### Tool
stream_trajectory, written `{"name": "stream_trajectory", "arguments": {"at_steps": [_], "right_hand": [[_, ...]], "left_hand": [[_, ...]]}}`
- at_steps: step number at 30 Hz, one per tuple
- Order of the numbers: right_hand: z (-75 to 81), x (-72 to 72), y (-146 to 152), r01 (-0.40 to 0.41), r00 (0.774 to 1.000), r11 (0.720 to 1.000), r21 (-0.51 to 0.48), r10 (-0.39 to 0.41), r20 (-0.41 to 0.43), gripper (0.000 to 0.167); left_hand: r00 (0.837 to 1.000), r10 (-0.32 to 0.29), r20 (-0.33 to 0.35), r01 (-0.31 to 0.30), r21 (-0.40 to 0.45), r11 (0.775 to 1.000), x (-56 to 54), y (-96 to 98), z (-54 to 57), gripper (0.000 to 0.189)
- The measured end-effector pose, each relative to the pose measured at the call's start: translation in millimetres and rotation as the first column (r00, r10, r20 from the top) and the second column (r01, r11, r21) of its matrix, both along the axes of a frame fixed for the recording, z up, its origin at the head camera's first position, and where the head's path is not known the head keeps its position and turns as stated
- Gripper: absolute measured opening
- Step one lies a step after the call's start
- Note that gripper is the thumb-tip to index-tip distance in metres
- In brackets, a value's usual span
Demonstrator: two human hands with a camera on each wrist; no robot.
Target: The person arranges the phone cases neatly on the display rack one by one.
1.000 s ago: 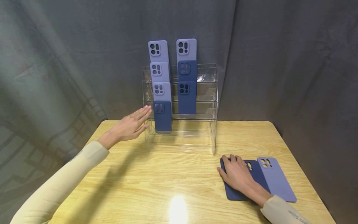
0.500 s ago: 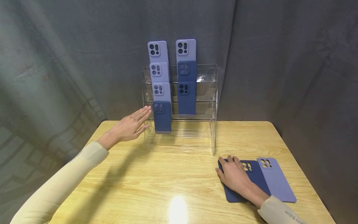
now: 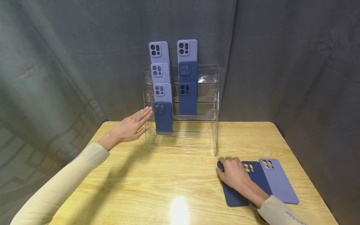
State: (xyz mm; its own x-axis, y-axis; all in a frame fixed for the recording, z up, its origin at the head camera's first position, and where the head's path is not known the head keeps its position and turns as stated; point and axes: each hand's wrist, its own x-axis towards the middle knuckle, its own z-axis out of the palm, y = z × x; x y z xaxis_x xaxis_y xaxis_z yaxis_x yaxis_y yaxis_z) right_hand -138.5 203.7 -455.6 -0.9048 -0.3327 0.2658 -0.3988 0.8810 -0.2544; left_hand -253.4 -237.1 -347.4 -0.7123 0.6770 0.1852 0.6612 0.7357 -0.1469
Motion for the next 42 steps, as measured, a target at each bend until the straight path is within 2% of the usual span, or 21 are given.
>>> {"name": "stream_trajectory", "arguments": {"at_steps": [8, 16, 25, 32, 42], "right_hand": [[23.7, -6.3, -4.6, -0.006, 0.996, 0.996, -0.089, -0.001, -0.085, 0.035], [43.4, -7.4, -8.9, -0.001, 0.992, 0.983, -0.181, -0.022, -0.124, 0.037], [67.1, -15.8, -20.0, -0.015, 0.974, 0.959, -0.282, -0.049, -0.220, 0.037], [86.2, -27.2, -36.0, -0.056, 0.949, 0.929, -0.366, -0.064, -0.308, 0.041], [104.1, -48.3, -61.3, -0.125, 0.904, 0.888, -0.442, -0.081, -0.419, 0.040]], "left_hand": [[1.000, -0.001, -0.008, 0.001, 0.003, 1.000, 0.6, -0.9, -0.3, 0.067], [1.000, 0.007, 0.009, -0.007, 0.000, 1.000, 0.2, 0.3, -0.4, 0.067], [1.000, 0.005, 0.005, -0.005, 0.009, 1.000, 0.0, 1.0, -0.4, 0.067], [1.000, 0.009, 0.008, -0.010, 0.005, 1.000, 0.2, 1.3, 0.6, 0.067], [1.000, 0.006, -0.001, -0.006, -0.003, 1.000, 0.4, 2.5, 0.7, 0.068]]}}
